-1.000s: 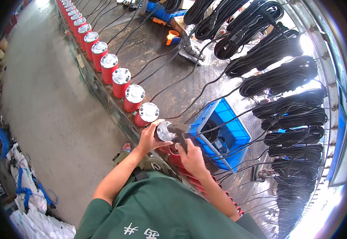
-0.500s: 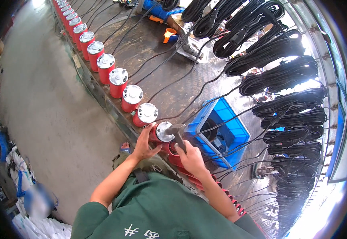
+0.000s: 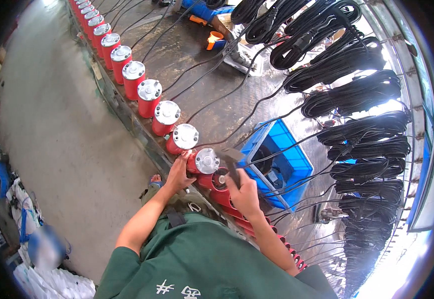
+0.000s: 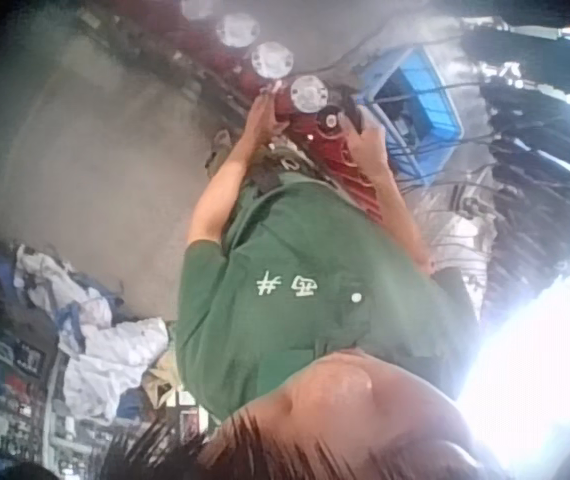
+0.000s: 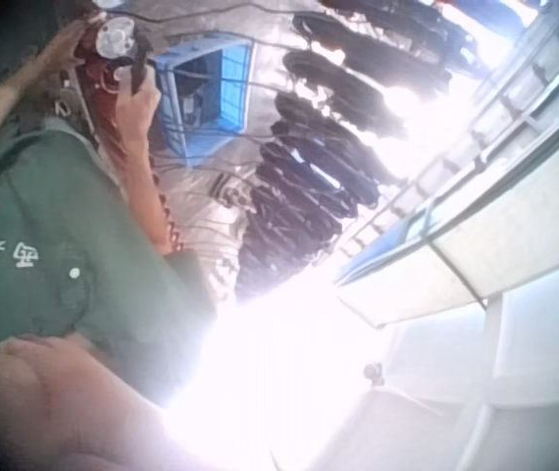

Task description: The person picks up a component from a blue bin, fits it onto a red cylindrical pump base, and secures it by tapping it into place with a hammer.

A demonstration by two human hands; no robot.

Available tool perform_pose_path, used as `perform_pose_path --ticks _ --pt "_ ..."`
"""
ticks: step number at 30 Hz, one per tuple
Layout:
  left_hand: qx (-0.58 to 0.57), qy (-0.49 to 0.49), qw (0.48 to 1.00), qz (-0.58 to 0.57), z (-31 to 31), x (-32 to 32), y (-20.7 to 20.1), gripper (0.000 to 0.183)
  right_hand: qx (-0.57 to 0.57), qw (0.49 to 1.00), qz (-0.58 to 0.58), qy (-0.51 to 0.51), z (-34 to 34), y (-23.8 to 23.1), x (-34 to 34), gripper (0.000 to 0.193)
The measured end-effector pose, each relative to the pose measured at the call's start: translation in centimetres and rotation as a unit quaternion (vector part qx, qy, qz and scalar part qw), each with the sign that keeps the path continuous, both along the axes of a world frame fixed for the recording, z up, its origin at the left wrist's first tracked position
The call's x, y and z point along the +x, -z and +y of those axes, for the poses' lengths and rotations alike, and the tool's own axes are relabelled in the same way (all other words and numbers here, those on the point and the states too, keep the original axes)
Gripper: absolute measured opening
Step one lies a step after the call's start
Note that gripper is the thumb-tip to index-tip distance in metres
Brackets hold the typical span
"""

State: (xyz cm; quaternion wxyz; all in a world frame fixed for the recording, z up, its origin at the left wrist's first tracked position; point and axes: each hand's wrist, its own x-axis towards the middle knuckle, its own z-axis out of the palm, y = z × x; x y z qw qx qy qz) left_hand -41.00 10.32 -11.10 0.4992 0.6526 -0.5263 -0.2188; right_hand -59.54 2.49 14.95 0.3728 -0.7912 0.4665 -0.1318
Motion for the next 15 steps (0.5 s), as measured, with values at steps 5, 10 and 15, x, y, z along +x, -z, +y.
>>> perform_pose_path --ticks 5,10,15 --pt "-0.016 -0.014 1.000 0.006 -0.1 -0.3 0.0 0.112 -0.138 0.988 0.057 0.041 -4.4 3.2 0.9 0.021" --pt "-0.016 -0.024 1.000 -0.004 -0.1 -0.3 -0.1 0.112 0.074 0.996 0.041 0.020 -6.1 6.9 -0.4 0.019" --pt "-0.062 -0.057 0.996 -0.004 -0.7 -1.0 -0.6 0.100 0.095 0.995 0.000 0.025 -6.0 7.3 -1.7 0.036"
